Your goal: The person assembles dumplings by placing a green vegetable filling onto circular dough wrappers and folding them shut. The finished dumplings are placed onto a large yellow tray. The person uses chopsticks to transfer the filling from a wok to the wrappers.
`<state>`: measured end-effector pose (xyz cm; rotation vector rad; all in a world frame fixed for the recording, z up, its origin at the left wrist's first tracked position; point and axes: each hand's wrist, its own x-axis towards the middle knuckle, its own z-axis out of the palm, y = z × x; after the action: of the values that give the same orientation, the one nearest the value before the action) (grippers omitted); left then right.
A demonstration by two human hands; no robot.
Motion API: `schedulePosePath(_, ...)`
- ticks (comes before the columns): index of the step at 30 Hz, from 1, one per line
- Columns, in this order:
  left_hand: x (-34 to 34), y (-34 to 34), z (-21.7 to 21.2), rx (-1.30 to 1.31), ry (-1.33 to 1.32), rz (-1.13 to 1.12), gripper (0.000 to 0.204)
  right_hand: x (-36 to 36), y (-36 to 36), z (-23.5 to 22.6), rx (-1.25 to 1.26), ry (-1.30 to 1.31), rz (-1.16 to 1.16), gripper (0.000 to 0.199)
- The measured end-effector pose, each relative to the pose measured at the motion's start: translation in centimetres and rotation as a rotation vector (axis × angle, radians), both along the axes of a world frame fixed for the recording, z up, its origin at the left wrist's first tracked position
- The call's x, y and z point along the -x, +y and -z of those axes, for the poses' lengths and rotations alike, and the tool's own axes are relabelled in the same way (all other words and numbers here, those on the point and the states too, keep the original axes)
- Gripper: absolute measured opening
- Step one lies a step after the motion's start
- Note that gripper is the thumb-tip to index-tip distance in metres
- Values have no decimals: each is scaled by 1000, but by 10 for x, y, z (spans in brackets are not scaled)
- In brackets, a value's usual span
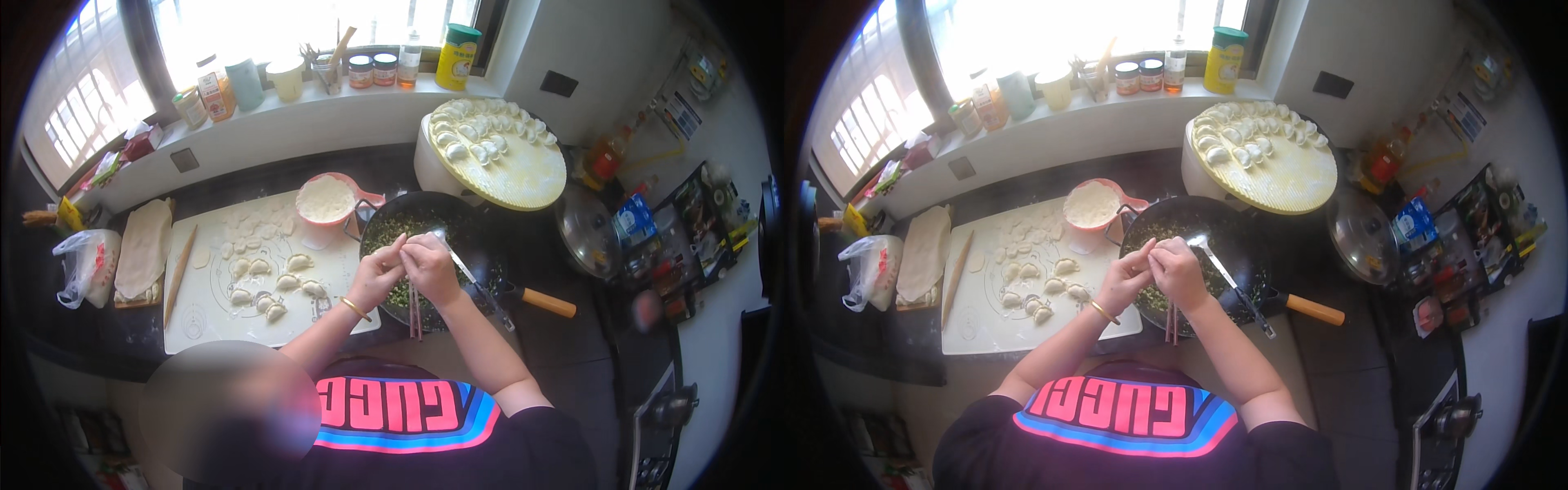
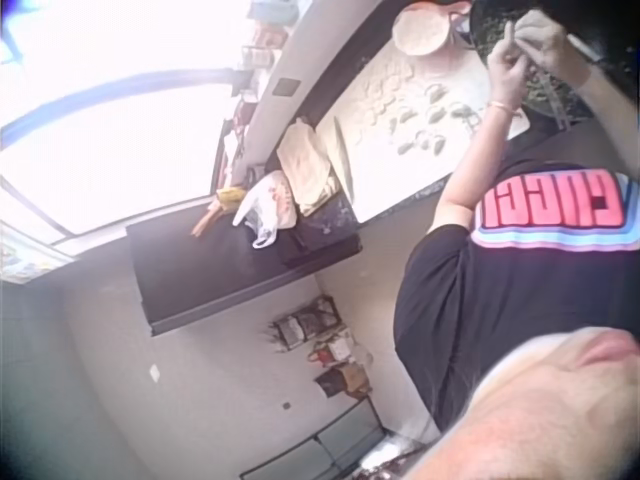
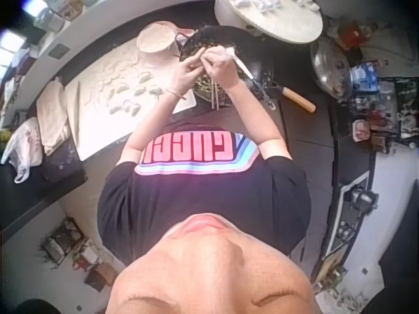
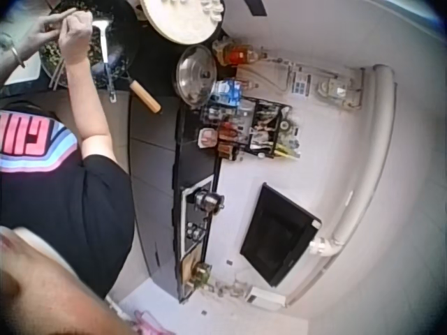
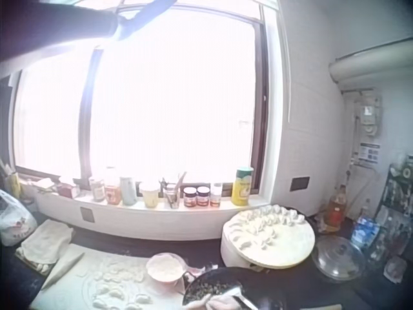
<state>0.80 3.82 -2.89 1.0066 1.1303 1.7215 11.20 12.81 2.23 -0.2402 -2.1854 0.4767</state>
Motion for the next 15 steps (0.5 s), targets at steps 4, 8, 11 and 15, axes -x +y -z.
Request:
schedulePosePath(4, -1, -1, -2, -33, -85, -36, 46, -8, 5, 1, 331, -43, 8, 8)
schedulePosePath(8, -4, -1, -3, -5, 53, -20, 46, -8, 4, 0, 165, -87, 4, 5)
schedulePosePath(11, -4, -3, -5, 68, 41, 7, 46, -7, 1, 4, 173, -12, -21, 5)
schedulePosePath(15, 0, -3, -2, -6, 176, -68, 47, -18, 5, -2, 435, -106, -19, 5)
